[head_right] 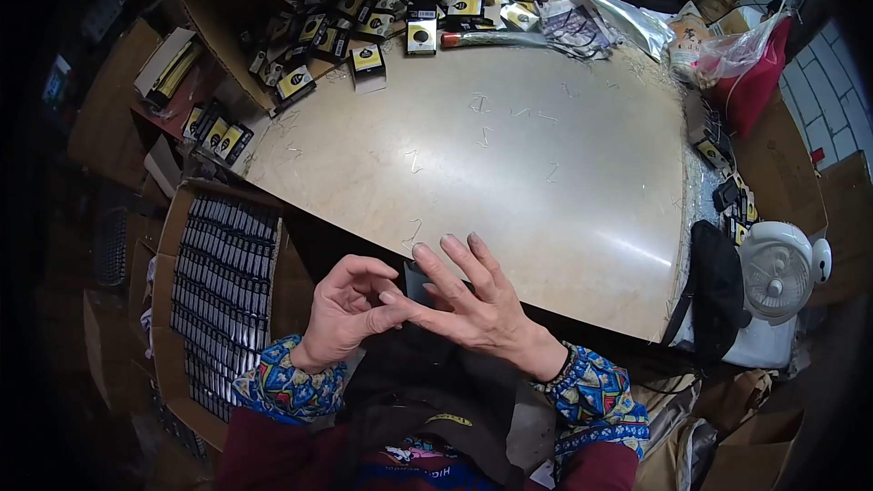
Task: Packaging small rectangular boxes into plastic sleeves and managing silver shredded filler material.
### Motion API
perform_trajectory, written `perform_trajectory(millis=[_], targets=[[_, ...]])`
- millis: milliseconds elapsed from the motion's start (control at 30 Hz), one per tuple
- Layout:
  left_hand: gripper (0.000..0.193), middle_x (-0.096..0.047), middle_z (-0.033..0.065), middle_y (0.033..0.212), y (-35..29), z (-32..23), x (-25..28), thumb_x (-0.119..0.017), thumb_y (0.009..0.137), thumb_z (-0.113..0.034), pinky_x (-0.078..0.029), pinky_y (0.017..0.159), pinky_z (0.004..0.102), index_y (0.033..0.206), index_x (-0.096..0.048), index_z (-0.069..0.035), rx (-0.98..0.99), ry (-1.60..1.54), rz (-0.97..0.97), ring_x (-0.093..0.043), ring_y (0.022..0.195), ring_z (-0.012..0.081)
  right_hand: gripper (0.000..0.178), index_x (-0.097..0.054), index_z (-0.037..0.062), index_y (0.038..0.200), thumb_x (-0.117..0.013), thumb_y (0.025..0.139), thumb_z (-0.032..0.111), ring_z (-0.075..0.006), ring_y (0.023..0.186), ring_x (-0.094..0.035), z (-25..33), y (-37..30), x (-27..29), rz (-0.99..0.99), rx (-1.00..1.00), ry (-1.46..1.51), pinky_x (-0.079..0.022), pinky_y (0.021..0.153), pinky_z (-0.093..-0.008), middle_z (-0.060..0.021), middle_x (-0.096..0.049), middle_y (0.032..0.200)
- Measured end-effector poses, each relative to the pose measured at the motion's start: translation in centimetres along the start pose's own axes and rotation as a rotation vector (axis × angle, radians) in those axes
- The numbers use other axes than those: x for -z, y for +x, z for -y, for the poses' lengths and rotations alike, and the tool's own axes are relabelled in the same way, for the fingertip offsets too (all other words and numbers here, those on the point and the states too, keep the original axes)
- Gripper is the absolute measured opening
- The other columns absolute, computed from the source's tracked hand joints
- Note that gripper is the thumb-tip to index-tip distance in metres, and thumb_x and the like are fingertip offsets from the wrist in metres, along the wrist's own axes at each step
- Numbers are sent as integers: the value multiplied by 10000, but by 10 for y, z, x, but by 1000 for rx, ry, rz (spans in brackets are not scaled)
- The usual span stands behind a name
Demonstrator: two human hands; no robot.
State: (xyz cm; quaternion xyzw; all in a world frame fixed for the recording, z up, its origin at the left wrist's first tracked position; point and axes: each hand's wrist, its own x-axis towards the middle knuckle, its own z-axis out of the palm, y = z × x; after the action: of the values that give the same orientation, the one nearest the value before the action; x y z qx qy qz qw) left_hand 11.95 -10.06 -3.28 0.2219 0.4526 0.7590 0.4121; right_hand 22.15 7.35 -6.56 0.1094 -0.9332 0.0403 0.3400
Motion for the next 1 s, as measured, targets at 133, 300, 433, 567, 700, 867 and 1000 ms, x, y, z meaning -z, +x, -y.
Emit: perform_trajectory(millis=[133,300,433,567,700,867,1000], targets=[[267,-630,44,928,-5,7,6,-676,879,-68,-488,714,196,1109,-567,12,-33,60,64,-589,824,67,595,-525,404,1302,-603,830,51,-313,1303,-396,0,-3,1,-5,34,-35,-320,1106,-493,-62,-484,1393],[290,-629,36,922,-7,2,7,-690,875,-101,-475,681,179,1113,-571,13,69,113,68,-580,797,48,603,-517,403,1312,-597,830,50,-299,1308,-401,-1,-2,2,-54,75,-103,-299,1118,-495,-48,-485,1390],[308,-627,32,926,-7,1,10,-698,869,-103,-476,681,172,1121,-566,14,93,153,74,-585,808,45,508,-542,460,1255,-620,887,119,-331,1287,-409,-5,-3,4,-46,144,-204,-410,1043,-518,-53,-502,1347],[400,-633,81,963,-6,2,4,-718,818,6,-505,739,207,1154,-501,-3,32,11,26,-615,879,97,463,-568,333,1281,-633,849,181,-276,1274,-427,-3,5,5,-93,133,-130,-322,1103,-485,-21,-484,1386],[499,-631,95,977,-1,4,7,-715,808,28,-506,782,222,1218,-433,-21,2,-27,48,-611,922,112,386,-650,211,1185,-690,801,195,-273,1170,-490,2,11,21,-2,96,51,-395,1040,-466,-32,-544,1317],[520,-637,73,936,6,1,19,-730,810,-13,-493,755,224,1235,-430,-13,111,162,53,-604,845,101,318,-717,91,994,-774,683,55,-275,971,-555,-1,5,15,-119,-225,380,-480,857,-407,-68,-656,1007],[493,-631,52,913,47,-17,24,-708,829,-37,-484,728,218,1245,-444,-17,162,400,137,-593,814,88,292,-706,57,950,-761,675,-21,-242,842,-600,-16,2,17,-137,-318,420,-509,708,-337,-76,-655,914]])
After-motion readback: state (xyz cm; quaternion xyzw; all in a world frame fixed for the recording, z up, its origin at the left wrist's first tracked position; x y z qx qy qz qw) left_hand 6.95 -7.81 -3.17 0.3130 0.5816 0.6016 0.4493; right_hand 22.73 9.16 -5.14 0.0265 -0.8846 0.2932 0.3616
